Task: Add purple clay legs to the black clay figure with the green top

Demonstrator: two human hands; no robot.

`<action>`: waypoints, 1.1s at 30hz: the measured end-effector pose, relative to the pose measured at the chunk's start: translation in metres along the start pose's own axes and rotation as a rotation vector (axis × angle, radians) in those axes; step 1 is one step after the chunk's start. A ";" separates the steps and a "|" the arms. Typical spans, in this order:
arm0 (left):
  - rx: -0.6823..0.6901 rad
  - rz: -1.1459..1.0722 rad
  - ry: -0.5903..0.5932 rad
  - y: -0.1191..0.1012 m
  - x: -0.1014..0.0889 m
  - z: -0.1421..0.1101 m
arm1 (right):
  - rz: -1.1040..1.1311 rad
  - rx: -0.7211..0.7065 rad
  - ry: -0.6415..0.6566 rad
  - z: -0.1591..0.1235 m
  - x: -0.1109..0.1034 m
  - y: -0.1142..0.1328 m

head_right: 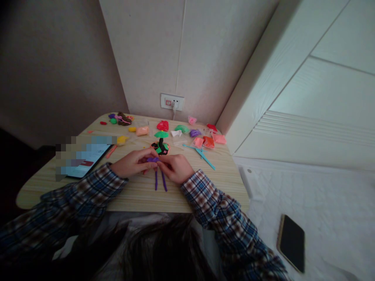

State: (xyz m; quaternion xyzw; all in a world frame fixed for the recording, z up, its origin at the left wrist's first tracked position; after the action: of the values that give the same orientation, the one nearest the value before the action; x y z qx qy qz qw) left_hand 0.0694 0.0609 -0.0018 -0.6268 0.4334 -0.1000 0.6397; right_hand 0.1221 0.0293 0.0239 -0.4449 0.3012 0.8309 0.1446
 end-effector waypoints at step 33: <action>0.028 -0.095 -0.016 -0.001 -0.004 0.000 | 0.069 0.015 -0.025 0.000 -0.002 -0.002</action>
State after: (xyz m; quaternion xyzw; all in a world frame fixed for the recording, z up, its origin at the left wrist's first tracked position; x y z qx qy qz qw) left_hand 0.0672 0.0628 0.0006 -0.6383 0.3968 -0.1312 0.6465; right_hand 0.1242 0.0309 0.0245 -0.4228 0.3207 0.8387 0.1226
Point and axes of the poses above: each hand's wrist, its own z-axis towards the middle knuckle, its own x-axis out of the palm, y = z × x, the point moved 10 cm from there along z, towards the middle knuckle, and after that the axes turned 15 degrees about -x, right-handed, at the moved point
